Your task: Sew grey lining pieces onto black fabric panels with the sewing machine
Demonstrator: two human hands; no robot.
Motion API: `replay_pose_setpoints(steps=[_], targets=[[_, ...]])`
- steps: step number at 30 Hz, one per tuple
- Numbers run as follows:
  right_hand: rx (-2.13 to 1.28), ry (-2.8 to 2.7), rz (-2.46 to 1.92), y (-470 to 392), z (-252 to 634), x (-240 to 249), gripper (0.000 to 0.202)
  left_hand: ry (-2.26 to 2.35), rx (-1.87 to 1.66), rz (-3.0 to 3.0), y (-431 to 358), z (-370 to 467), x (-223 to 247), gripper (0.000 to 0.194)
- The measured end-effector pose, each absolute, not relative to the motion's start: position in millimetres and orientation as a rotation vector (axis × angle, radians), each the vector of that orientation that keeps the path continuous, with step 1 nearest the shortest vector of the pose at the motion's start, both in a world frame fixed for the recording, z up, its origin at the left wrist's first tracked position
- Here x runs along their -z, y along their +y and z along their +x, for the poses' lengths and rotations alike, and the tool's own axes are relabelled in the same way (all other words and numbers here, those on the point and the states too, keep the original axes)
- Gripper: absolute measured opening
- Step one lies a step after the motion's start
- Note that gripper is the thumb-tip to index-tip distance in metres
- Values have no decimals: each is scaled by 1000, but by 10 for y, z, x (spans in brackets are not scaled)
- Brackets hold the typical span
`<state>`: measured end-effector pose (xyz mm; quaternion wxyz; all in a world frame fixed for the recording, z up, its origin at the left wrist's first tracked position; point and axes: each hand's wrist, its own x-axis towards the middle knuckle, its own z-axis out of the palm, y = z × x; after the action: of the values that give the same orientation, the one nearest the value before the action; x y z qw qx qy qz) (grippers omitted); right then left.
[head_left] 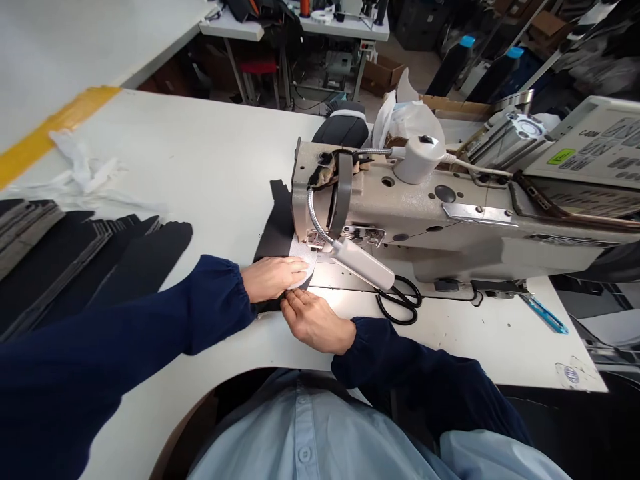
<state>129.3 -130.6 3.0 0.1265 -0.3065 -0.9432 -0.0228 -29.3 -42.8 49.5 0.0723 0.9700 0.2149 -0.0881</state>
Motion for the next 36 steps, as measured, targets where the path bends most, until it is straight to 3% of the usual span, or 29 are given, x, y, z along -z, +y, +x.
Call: replay_pose_setpoints(steps=[5, 12, 18, 36], targets=[[214, -2760, -860, -1306, 1283, -4, 30, 617, 216, 2985, -340, -312, -381, 43], [235, -2762, -957, -1214, 1288, -36, 30, 852, 252, 3040, -378, -102, -484, 21], [172, -2765, -981, -1215, 1253, -26, 30, 952, 336, 2992, -431, -27, -514, 21], [92, -2660, -1071, -1123, 1263, 231, 31, 806, -5, 2985, -272, -56, -176, 20]])
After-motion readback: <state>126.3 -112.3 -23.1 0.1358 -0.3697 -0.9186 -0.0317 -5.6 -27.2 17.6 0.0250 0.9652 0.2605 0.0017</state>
